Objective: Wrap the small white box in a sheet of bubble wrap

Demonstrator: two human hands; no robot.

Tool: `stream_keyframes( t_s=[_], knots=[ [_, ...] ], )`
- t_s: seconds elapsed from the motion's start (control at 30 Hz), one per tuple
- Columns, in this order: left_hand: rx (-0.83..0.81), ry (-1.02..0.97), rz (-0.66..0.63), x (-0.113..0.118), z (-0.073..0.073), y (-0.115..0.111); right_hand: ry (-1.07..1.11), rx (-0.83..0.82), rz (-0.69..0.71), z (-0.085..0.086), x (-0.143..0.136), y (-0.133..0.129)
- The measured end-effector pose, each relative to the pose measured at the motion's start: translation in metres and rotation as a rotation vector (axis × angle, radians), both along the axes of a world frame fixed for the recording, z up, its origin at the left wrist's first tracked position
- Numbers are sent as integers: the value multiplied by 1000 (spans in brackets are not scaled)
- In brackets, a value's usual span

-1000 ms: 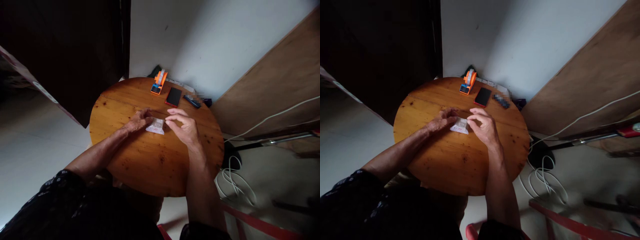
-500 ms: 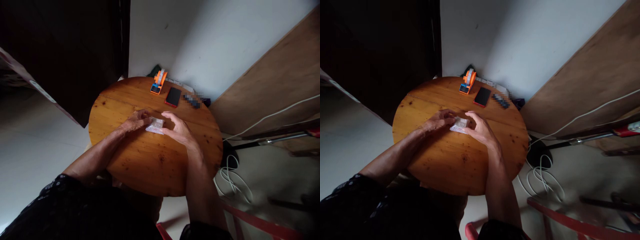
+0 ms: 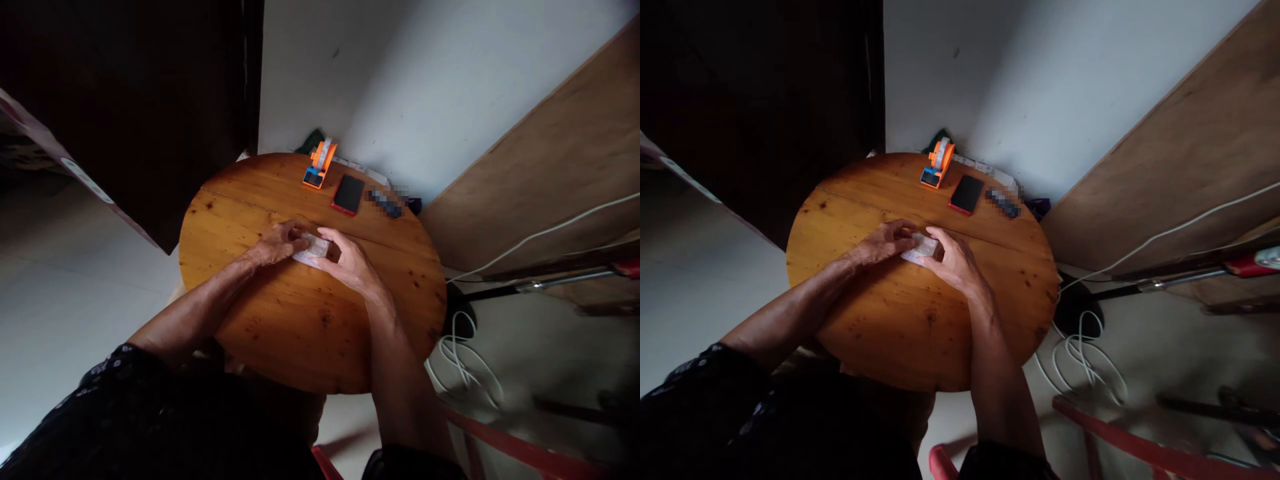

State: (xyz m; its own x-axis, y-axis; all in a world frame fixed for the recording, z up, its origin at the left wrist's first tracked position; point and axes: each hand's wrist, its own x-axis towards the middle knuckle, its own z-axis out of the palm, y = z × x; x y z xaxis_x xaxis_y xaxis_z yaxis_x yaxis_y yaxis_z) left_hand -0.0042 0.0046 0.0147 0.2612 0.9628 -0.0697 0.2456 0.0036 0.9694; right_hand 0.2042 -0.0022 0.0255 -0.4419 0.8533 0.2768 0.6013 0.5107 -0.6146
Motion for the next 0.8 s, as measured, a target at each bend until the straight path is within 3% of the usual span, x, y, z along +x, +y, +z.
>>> stream_keyframes(
  t_s=[0.33,0.8],
  knots=[
    [12,-13,107,-2,5,-1,38,120,67,15,3,-3],
    [25,-43,10,0,6,-4,-16,178,47,-2,-1,2]
  ],
)
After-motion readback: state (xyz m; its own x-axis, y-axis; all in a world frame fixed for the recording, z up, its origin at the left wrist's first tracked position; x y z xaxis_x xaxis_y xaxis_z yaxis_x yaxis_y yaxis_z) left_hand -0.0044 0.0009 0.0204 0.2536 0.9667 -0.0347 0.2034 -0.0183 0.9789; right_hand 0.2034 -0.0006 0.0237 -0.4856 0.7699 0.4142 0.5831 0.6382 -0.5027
